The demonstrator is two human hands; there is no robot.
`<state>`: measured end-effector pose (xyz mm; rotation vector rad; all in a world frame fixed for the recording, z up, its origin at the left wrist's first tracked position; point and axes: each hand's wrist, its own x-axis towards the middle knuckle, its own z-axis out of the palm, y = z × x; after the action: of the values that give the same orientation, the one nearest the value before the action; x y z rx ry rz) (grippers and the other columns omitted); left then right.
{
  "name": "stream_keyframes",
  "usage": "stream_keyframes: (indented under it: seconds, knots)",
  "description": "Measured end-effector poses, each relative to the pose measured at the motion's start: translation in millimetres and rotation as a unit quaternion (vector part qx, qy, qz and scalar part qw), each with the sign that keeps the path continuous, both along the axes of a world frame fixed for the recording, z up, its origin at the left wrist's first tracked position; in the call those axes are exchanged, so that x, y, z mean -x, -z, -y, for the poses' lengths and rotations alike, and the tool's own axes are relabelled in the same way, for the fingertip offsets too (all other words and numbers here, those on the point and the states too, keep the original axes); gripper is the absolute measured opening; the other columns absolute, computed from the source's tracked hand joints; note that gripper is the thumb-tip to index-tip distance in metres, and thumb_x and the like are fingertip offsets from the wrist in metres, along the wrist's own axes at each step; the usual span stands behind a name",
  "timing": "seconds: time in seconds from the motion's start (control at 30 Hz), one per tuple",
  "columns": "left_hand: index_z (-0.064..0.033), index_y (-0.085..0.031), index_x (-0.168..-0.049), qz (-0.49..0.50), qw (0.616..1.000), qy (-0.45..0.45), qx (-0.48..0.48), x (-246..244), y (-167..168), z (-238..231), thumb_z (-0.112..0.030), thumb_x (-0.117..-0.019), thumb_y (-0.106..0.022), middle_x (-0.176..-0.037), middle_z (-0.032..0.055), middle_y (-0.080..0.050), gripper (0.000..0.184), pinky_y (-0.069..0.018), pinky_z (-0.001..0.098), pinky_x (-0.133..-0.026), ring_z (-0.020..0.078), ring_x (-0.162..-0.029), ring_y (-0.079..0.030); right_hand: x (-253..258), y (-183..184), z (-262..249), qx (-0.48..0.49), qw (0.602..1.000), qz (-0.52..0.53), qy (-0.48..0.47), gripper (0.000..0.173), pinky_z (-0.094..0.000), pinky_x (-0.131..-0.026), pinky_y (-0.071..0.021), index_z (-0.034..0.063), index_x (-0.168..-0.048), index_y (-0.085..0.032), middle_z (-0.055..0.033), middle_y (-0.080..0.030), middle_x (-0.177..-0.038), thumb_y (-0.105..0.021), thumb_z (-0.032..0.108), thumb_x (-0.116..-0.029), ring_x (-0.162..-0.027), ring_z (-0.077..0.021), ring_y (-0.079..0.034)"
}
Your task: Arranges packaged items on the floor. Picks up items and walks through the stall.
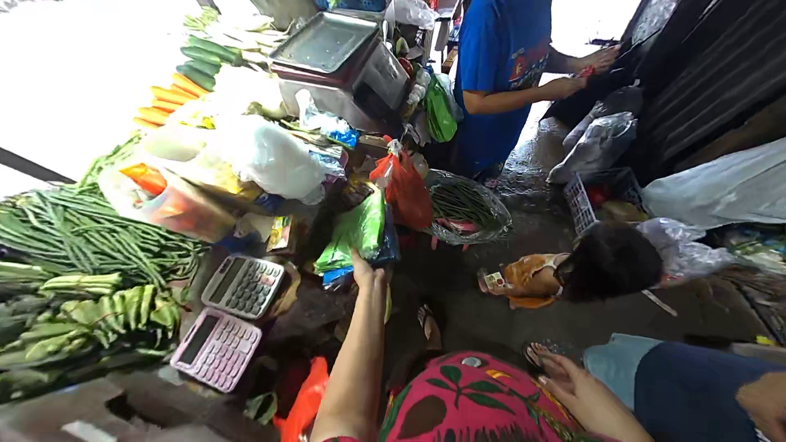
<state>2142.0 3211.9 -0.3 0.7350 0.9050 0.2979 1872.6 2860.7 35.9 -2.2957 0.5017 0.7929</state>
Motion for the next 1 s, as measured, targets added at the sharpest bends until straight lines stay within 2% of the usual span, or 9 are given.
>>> stream_keyframes:
  seconds: [0.1,0.27,0.47,0.57,0.6,0.7,0.87,0.93,1.0]
  knots:
    - [-0.0025,-0.045,-0.146,-0.031,0.999,0.011,-0.014,-5.1,7.3,0.4,-0.053,-0.1078,-0.040,-0.140,0.0214,-0.055,0.064,-0.0522,0.0533,-0.098,0.0310,-0.122,-0.058,-93.7,-22.7,-14.5,-0.006,0.998,-0.001,-0.055,0.070,-0.0585,-0.108,-0.0469,0.0068,-0.154,-0.044,-0.0243,-0.060,-0.140,-0.065,0.045,-0.0997,-0.125,-0.0412,-0.062]
    - [-0.0067,-0.041,-0.148,-0.030,0.996,0.085,-0.027,-12.1,1.6,-11.6,-0.049,-0.1096,-0.035,-0.136,0.0180,-0.057,0.058,-0.0542,0.0513,-0.094,0.0281,-0.117,-0.061,-231.4,-62.1,-52.3,-0.012,0.987,0.054,-0.151,0.067,-0.0583,-0.112,-0.0428,0.0088,-0.155,-0.043,-0.0225,-0.056,-0.144,-0.062,0.044,-0.1015,-0.132,-0.0391,-0.056]
    - [-0.0159,-0.046,-0.139,-0.100,0.981,0.159,0.044,-5.6,-5.9,-23.1,-0.060,-0.1037,-0.037,-0.117,0.0111,-0.064,0.057,-0.0580,0.0461,-0.077,0.0229,-0.098,-0.066,-334.9,-71.1,-89.4,-0.056,0.952,0.079,-0.289,0.062,-0.0570,-0.114,-0.0398,0.0072,-0.153,-0.045,-0.0225,-0.055,-0.145,-0.060,0.041,-0.1036,-0.136,-0.0378,-0.053]
    - [-0.0152,-0.046,-0.134,-0.153,0.962,0.217,0.055,6.4,-17.7,-16.2,-0.069,-0.1010,-0.028,-0.105,0.0111,-0.066,0.066,-0.0572,0.0413,-0.067,0.0217,-0.084,-0.067,-373.7,-67.4,-101.6,-0.069,0.935,0.089,-0.338,0.061,-0.0585,-0.112,-0.0410,0.0044,-0.152,-0.046,-0.0251,-0.057,-0.141,-0.060,0.039,-0.1037,-0.133,-0.0402,-0.055]
    - [-0.0138,-0.047,-0.133,-0.155,0.958,0.236,0.043,6.8,-28.5,-9.8,-0.064,-0.1044,-0.025,-0.103,0.0088,-0.066,0.061,-0.0576,0.0396,-0.071,0.0189,-0.085,-0.067,-384.7,-66.7,-105.3,-0.075,0.929,0.092,-0.350,0.060,-0.0584,-0.112,-0.0415,0.0040,-0.151,-0.046,-0.0251,-0.058,-0.140,-0.061,0.038,-0.1036,-0.132,-0.0402,-0.055]
    - [-0.0122,-0.053,-0.107,-0.169,0.937,0.303,-0.035,-2.0,-63.9,4.2,-0.031,-0.1111,-0.029,-0.076,-0.0032,-0.067,0.031,-0.0579,0.0230,-0.061,0.0039,-0.066,-0.067,-412.4,-65.0,-113.7,-0.104,0.914,0.110,-0.376,0.059,-0.0588,-0.110,-0.0423,0.0022,-0.150,-0.047,-0.0258,-0.060,-0.136,-0.062,0.035,-0.1032,-0.129,-0.0407,-0.057]
    - [-0.0149,-0.051,-0.105,-0.190,0.915,0.356,-0.006,-25.4,-93.8,-1.3,-0.029,-0.1113,-0.023,-0.075,-0.0064,-0.067,0.032,-0.0571,0.0210,-0.065,0.0005,-0.068,-0.066,-453.0,-62.0,-116.3,-0.138,0.910,0.123,-0.371,0.064,-0.0580,-0.111,-0.0419,0.0000,-0.153,-0.041,-0.0269,-0.059,-0.136,-0.065,0.031,-0.1022,-0.129,-0.0415,-0.057]
    - [-0.0127,-0.050,-0.109,-0.192,0.909,0.370,0.005,-33.3,-74.6,-8.2,-0.029,-0.1119,-0.024,-0.079,-0.0043,-0.064,0.031,-0.0561,0.0217,-0.066,0.0014,-0.070,-0.064,-470.9,-60.5,-116.6,-0.143,0.917,0.135,-0.348,0.065,-0.0568,-0.112,-0.0409,-0.0003,-0.154,-0.039,-0.0267,-0.057,-0.141,-0.064,0.030,-0.1025,-0.132,-0.0409,-0.055]
    - [-0.0050,-0.053,-0.123,-0.074,0.884,0.459,0.039,-19.3,6.4,-49.3,-0.031,-0.1105,-0.032,-0.098,0.0041,-0.072,0.036,-0.0597,0.0283,-0.078,0.0082,-0.087,-0.070,-487.8,-55.8,-120.4,-0.146,0.928,0.150,-0.309,0.067,-0.0552,-0.115,-0.0390,-0.0002,-0.155,-0.037,-0.0264,-0.053,-0.147,-0.064,0.030,-0.1023,-0.137,-0.0396,-0.051]
